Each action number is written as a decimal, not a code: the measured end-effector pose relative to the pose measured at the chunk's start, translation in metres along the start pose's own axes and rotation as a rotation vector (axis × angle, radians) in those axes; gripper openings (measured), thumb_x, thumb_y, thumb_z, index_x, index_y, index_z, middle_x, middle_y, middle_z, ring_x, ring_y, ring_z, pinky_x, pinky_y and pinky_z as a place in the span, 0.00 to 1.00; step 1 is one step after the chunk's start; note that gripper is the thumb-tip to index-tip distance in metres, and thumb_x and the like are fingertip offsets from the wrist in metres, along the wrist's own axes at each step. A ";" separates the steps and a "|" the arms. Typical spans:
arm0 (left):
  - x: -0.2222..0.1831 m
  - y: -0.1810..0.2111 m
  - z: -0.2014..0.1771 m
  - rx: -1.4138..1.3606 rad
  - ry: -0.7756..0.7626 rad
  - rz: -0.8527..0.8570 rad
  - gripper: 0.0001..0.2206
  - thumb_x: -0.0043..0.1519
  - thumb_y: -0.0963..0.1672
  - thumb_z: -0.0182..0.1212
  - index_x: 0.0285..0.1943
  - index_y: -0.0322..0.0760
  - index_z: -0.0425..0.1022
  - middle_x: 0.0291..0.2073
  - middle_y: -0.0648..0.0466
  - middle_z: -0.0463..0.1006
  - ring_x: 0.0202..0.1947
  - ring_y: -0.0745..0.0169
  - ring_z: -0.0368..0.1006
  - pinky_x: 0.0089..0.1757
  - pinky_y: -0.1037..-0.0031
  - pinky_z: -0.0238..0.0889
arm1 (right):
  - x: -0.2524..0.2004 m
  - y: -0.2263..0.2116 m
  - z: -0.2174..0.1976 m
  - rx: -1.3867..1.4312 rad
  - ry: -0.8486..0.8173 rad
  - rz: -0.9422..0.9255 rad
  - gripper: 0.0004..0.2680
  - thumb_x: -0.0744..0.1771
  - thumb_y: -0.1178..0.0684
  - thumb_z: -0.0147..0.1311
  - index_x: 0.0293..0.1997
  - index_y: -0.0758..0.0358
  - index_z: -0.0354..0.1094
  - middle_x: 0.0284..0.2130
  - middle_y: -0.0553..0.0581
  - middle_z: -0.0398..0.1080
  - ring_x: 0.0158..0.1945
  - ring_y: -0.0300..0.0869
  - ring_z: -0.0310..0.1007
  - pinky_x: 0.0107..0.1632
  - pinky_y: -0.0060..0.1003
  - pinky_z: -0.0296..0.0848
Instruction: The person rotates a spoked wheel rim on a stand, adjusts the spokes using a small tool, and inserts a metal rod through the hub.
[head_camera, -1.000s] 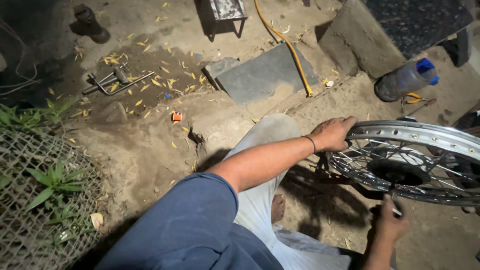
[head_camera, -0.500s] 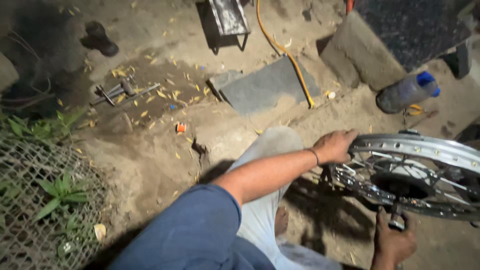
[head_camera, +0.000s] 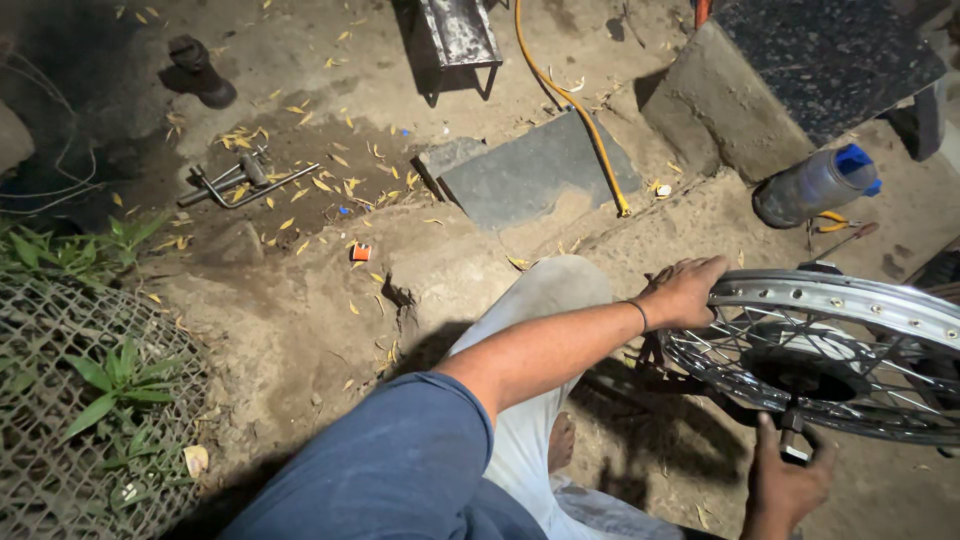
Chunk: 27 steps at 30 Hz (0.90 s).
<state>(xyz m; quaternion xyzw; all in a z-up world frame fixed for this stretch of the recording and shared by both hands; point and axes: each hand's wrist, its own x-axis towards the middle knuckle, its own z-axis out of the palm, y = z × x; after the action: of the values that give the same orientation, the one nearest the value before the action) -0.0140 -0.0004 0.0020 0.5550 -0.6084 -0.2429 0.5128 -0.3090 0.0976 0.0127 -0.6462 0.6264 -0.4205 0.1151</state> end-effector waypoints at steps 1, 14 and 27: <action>0.002 0.001 -0.003 0.014 0.013 0.003 0.25 0.43 0.40 0.65 0.51 0.36 0.65 0.45 0.39 0.77 0.51 0.32 0.72 0.48 0.52 0.67 | 0.003 -0.001 0.001 0.200 -0.085 0.294 0.15 0.70 0.48 0.67 0.59 0.61 0.68 0.36 0.66 0.71 0.32 0.46 0.67 0.30 0.43 0.59; -0.008 0.005 -0.008 0.028 0.054 0.078 0.23 0.44 0.39 0.63 0.51 0.34 0.63 0.43 0.37 0.77 0.50 0.30 0.73 0.49 0.50 0.67 | 0.006 0.021 0.000 0.531 -0.220 0.556 0.16 0.69 0.37 0.60 0.54 0.56 0.67 0.26 0.58 0.70 0.23 0.40 0.65 0.23 0.35 0.61; -0.008 0.004 -0.005 0.061 -0.015 0.029 0.25 0.45 0.40 0.66 0.53 0.35 0.63 0.44 0.37 0.77 0.49 0.31 0.73 0.48 0.50 0.68 | 0.006 0.009 -0.005 0.699 -0.263 0.540 0.19 0.68 0.34 0.59 0.57 0.57 0.67 0.24 0.56 0.73 0.22 0.39 0.69 0.23 0.34 0.64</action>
<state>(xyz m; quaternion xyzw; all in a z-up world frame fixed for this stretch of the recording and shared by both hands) -0.0122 0.0092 0.0047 0.5596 -0.6275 -0.2209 0.4943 -0.3201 0.0928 0.0119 -0.4301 0.5728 -0.4761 0.5101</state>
